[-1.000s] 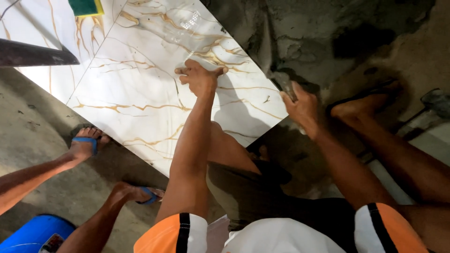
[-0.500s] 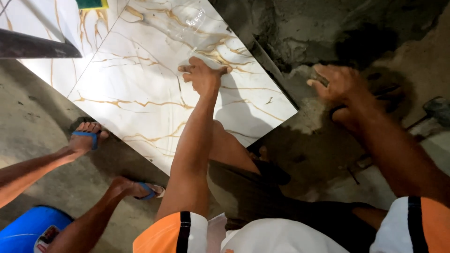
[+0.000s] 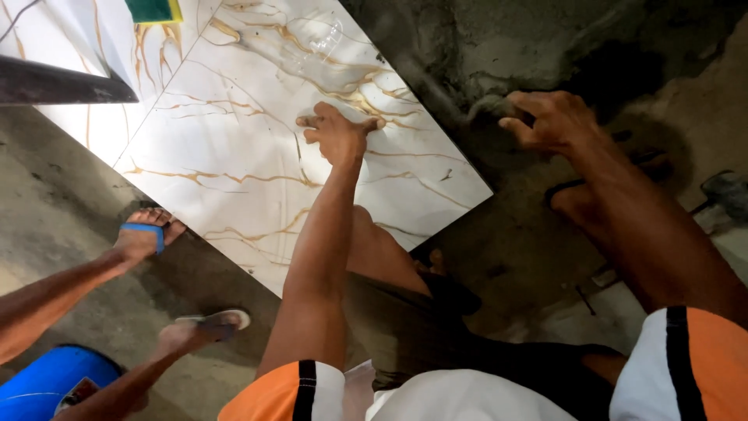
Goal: Spreading mortar with a trowel and laying floor tiles
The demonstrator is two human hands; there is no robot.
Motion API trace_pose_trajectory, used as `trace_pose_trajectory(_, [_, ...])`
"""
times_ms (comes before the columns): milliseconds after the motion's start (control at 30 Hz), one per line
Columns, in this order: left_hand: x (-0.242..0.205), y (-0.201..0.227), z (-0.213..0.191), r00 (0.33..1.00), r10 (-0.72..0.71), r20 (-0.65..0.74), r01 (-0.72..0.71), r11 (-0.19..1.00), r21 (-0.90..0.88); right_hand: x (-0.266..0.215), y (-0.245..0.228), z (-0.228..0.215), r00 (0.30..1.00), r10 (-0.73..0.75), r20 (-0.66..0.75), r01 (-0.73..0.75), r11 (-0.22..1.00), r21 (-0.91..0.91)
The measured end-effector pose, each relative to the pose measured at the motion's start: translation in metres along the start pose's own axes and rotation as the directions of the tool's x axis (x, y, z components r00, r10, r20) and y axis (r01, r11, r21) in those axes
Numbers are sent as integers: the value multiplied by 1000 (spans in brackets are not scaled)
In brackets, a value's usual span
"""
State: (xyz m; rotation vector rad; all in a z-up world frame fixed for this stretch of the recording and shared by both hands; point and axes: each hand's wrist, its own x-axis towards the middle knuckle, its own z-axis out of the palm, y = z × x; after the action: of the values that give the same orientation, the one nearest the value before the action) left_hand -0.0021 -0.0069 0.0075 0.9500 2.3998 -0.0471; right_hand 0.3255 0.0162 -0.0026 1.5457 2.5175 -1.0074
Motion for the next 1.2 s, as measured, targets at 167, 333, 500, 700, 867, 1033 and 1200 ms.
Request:
trace_pose_trajectory(167, [6, -4, 8, 1000, -16, 17, 16, 1000, -9, -2, 4, 7, 993, 82, 86, -73, 992, -102])
trace_pose_trajectory(333, [10, -8, 11, 999, -24, 48, 26, 999, -38, 9, 7, 13, 963, 180, 198, -151, 977, -153])
trace_pose_trajectory(500, [19, -10, 19, 993, -77, 94, 80, 997, -24, 9, 3, -26, 928, 307, 212, -259, 939, -227])
trace_pose_trajectory(700, [21, -5, 15, 974, -170, 148, 167, 986, 28, -16, 53, -38, 919, 392, 35, -375, 899, -225])
trace_pose_trajectory(867, [18, -5, 12, 970, -179, 167, 179, 984, 11, 15, 37, -5, 969, -79, -234, 2, 950, -312])
trace_pose_trajectory(1033, [17, -2, 7, 965, -183, 186, 181, 983, 26, 79, -14, -29, 947, 198, 253, -127, 954, -273])
trace_pose_trajectory(1200, [19, 3, 9, 955, -226, 193, 214, 974, 80, 75, 41, -56, 915, 389, 105, -367, 912, -181])
